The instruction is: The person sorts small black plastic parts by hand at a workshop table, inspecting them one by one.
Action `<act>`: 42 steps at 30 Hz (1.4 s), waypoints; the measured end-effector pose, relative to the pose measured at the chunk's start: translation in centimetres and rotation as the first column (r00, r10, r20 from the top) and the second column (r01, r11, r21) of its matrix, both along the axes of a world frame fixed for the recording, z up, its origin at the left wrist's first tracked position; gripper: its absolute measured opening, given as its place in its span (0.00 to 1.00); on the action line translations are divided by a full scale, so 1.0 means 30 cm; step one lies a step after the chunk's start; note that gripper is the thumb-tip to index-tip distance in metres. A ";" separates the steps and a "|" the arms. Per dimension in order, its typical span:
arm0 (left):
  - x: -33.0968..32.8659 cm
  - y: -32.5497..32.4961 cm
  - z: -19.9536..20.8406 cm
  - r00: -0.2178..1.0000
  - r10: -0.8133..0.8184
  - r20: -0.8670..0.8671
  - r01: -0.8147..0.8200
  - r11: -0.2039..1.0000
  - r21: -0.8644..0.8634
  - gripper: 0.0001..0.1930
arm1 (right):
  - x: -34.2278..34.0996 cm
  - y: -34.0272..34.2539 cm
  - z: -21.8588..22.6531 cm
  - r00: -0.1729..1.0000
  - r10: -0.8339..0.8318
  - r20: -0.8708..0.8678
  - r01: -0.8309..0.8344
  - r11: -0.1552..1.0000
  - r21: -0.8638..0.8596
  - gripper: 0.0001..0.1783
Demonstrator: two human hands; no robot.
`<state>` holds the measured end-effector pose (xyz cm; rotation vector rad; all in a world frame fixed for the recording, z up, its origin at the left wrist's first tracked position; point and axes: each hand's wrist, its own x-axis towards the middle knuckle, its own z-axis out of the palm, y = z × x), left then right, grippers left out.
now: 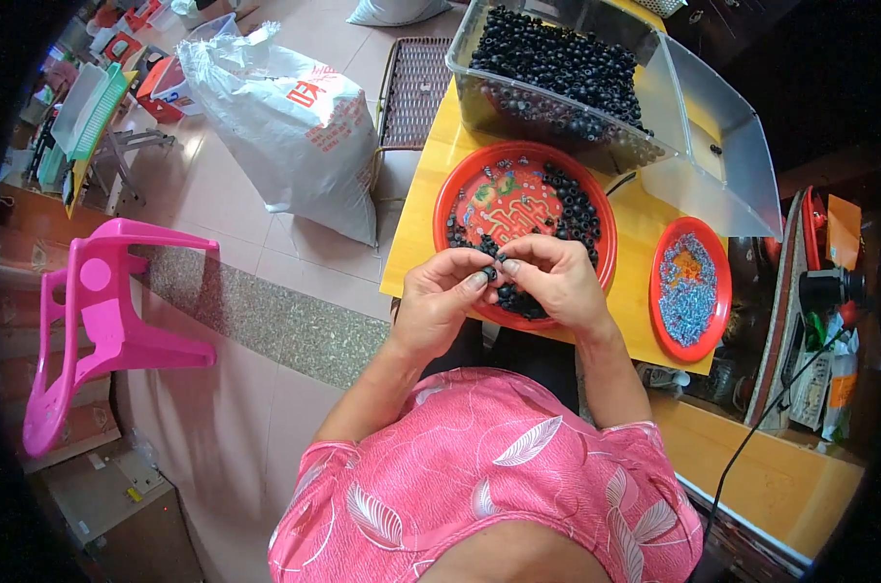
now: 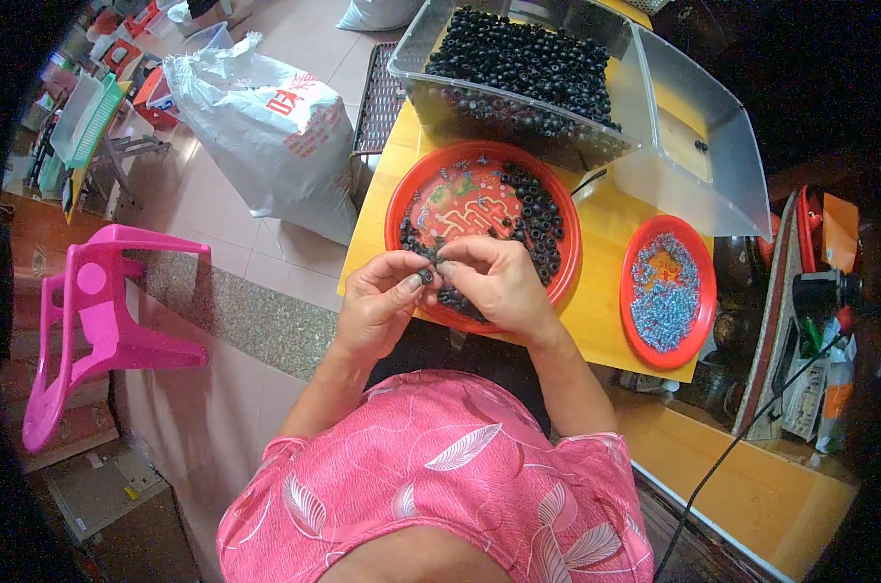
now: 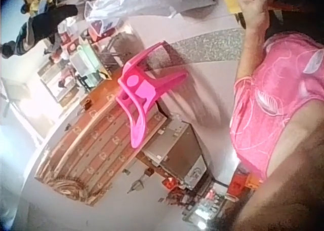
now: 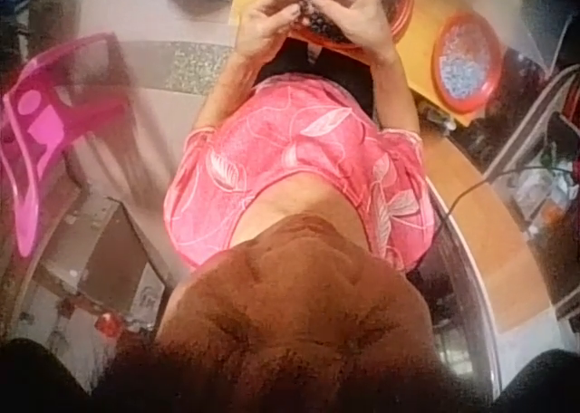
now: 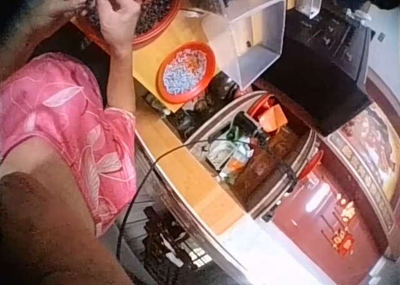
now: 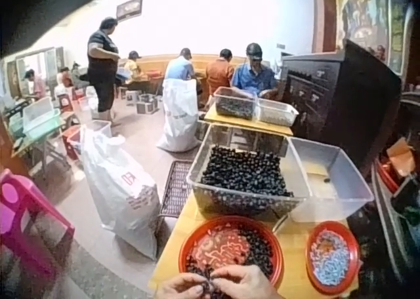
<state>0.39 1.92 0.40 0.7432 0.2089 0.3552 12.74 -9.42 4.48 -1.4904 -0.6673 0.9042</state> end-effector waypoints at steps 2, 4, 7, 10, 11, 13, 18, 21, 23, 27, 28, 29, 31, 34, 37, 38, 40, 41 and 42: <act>0.004 -0.006 0.006 1.000 -0.013 -0.011 0.013 1.000 0.021 0.11 | -0.006 -0.015 0.000 0.998 -0.057 -0.012 0.057 0.998 -0.001 0.08; 0.006 -0.011 0.007 1.000 -0.026 -0.008 0.026 1.000 -0.003 0.11 | -0.008 -0.026 0.006 0.993 -0.115 -0.027 0.115 0.993 -0.003 0.08; 0.005 -0.015 -0.008 0.999 -0.039 0.010 0.040 0.999 -0.034 0.11 | 0.000 -0.045 0.019 0.985 -0.101 -0.137 0.113 0.990 0.083 0.08; 0.005 -0.019 -0.006 0.999 -0.046 0.023 0.047 0.998 -0.038 0.11 | 0.021 -0.076 0.023 0.922 -0.029 -0.387 0.145 0.950 0.275 0.08; 0.005 -0.021 -0.003 0.999 -0.047 0.020 0.048 0.998 -0.037 0.11 | 0.027 -0.084 0.026 0.922 -0.030 -0.387 0.147 0.950 0.277 0.08; 0.001 -0.034 0.019 0.999 -0.009 -0.033 0.011 0.998 0.061 0.12 | 0.035 -0.097 0.027 0.901 0.008 -0.433 0.143 0.938 0.315 0.09; 0.016 -0.028 0.081 0.998 0.067 0.012 -0.050 0.599 0.799 0.18 | -0.016 -0.082 0.008 0.985 -0.110 -0.132 0.123 0.988 0.093 0.10; 0.030 -0.027 0.050 0.993 0.063 0.102 -0.120 0.569 0.813 0.17 | -0.031 -0.070 0.026 0.984 -0.145 -0.106 0.154 0.985 0.078 0.09; 0.019 -0.028 0.053 0.997 0.058 0.058 -0.081 0.570 0.818 0.16 | -0.030 -0.069 0.026 0.980 -0.162 -0.117 0.172 0.982 0.083 0.08; 0.019 -0.041 0.051 1.000 0.024 0.004 -0.020 0.705 0.709 0.14 | -0.025 -0.078 0.002 0.979 -0.150 -0.135 0.169 0.975 0.144 0.06; 0.020 -0.045 0.049 1.000 0.027 0.002 -0.020 0.706 0.708 0.14 | -0.027 -0.078 -0.001 0.978 -0.162 -0.131 0.183 0.969 0.167 0.06; 0.020 -0.050 0.044 0.999 0.007 -0.033 0.010 0.874 0.485 0.14 | -0.028 -0.080 -0.002 0.978 -0.160 -0.133 0.181 0.969 0.166 0.06; 0.018 -0.042 0.016 0.999 -0.035 -0.034 0.038 0.994 0.099 0.13 | -0.025 -0.088 -0.002 0.979 -0.145 -0.145 0.171 0.968 0.186 0.06; 0.017 -0.024 -0.023 0.996 -0.059 0.072 0.059 0.998 0.002 0.12 | -0.019 -0.101 0.002 0.988 -0.101 -0.121 0.118 0.982 0.144 0.06; 0.014 -0.025 -0.021 0.994 -0.054 0.093 0.057 0.998 -0.032 0.11 | -0.043 -0.082 0.013 0.985 -0.107 -0.137 0.122 0.986 0.112 0.06; 0.013 -0.027 -0.019 0.996 -0.034 0.081 0.033 0.999 0.013 0.10 | -0.049 -0.077 0.017 0.979 -0.109 -0.171 0.128 0.986 0.105 0.05; 0.010 -0.028 -0.011 0.997 -0.009 0.071 0.004 0.998 0.060 0.09 | -0.054 -0.068 0.008 0.975 -0.097 -0.199 0.121 0.987 0.110 0.05; 0.009 -0.029 -0.005 0.998 0.001 0.064 -0.007 0.996 0.091 0.09 | -0.055 -0.064 0.004 0.970 -0.088 -0.227 0.117 0.986 0.116 0.05; 0.008 -0.029 -0.003 0.998 0.012 0.057 -0.019 0.992 0.122 0.08 | -0.057 -0.061 0.002 0.970 -0.085 -0.227 0.114 0.987 0.115 0.05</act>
